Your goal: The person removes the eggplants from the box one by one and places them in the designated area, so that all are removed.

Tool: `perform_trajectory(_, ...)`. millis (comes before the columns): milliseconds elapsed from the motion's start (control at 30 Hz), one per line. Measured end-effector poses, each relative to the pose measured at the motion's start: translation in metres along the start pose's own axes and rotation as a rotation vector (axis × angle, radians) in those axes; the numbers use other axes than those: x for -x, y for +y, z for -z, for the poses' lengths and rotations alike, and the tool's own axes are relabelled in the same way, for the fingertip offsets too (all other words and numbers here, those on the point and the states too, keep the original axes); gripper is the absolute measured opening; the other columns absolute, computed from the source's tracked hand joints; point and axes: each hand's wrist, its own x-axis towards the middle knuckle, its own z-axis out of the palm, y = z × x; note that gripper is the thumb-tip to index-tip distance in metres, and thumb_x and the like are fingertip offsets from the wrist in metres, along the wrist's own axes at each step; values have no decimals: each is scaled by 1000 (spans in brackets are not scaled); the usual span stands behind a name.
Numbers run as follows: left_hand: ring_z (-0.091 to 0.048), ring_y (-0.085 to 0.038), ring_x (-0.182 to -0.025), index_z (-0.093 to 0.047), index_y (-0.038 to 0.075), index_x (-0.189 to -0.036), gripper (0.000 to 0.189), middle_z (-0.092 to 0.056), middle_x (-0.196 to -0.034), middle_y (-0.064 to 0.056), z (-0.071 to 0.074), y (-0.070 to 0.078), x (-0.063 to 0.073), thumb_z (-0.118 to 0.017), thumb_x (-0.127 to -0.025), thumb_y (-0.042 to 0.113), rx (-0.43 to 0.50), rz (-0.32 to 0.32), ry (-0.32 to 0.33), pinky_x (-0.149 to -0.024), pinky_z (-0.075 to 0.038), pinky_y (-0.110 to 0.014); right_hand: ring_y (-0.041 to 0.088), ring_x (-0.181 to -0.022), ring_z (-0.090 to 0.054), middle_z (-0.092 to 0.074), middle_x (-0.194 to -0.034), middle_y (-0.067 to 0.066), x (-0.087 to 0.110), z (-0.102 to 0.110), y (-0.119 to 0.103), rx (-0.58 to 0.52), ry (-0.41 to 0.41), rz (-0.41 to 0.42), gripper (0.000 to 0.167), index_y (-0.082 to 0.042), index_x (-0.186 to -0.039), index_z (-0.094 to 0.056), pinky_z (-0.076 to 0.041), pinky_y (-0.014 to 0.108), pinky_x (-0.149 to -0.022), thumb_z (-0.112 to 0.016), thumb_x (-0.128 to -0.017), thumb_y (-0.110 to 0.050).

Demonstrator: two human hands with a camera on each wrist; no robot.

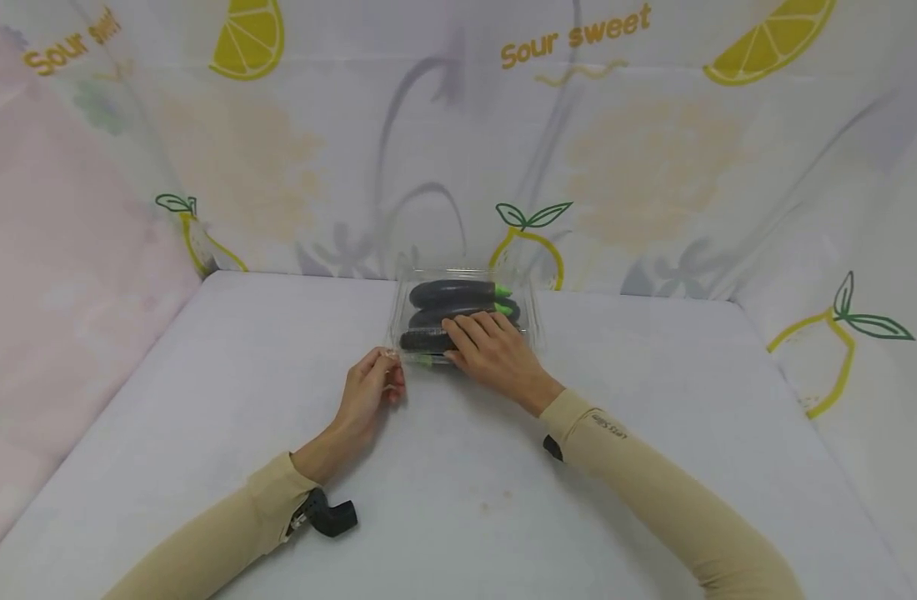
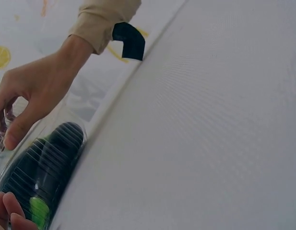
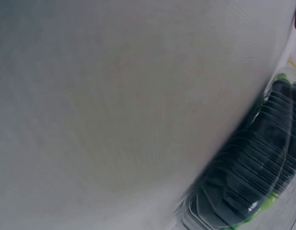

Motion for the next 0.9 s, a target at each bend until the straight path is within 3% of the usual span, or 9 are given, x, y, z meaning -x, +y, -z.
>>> perform_trajectory(267,-54,-13,-55,-54,-3,-89,18,-55,-63,1,-3,1,0,-48,-92,14,-8,-13,24,-49,-40,-21,26,-89,-60,-65,-102,10,2,-5,0,-38,46,-23,40,-3,-118,-60,-49,37,-77,-54,-95,-35)
perform_trajectory(467,-53,-12,-54,-53,-4,-89,18,-54,-62,1,-5,-1,0,-48,-90,13,-14,-26,33,-48,-39,-21,25,-91,-61,-66,-103,8,2,-4,0,-9,24,-40,41,-5,-117,-61,-49,36,-78,-48,-98,-38)
perform_trajectory(767,-53,-12,-52,-53,0,-84,16,-54,-62,0,-1,-3,-1,-49,-91,14,9,-17,56,-47,-39,-20,23,-92,-61,-65,-104,6,0,-5,-2,-16,-5,-24,43,-6,-118,-60,-49,35,-78,-64,-89,-37)
perform_trajectory(900,-53,-12,-53,-53,1,-86,16,-55,-64,0,-5,-4,-2,-48,-92,15,22,-24,44,-46,-39,-21,23,-92,-61,-65,-105,6,3,-3,1,-23,-20,-23,42,-6,-118,-60,-49,36,-78,-65,-88,-36)
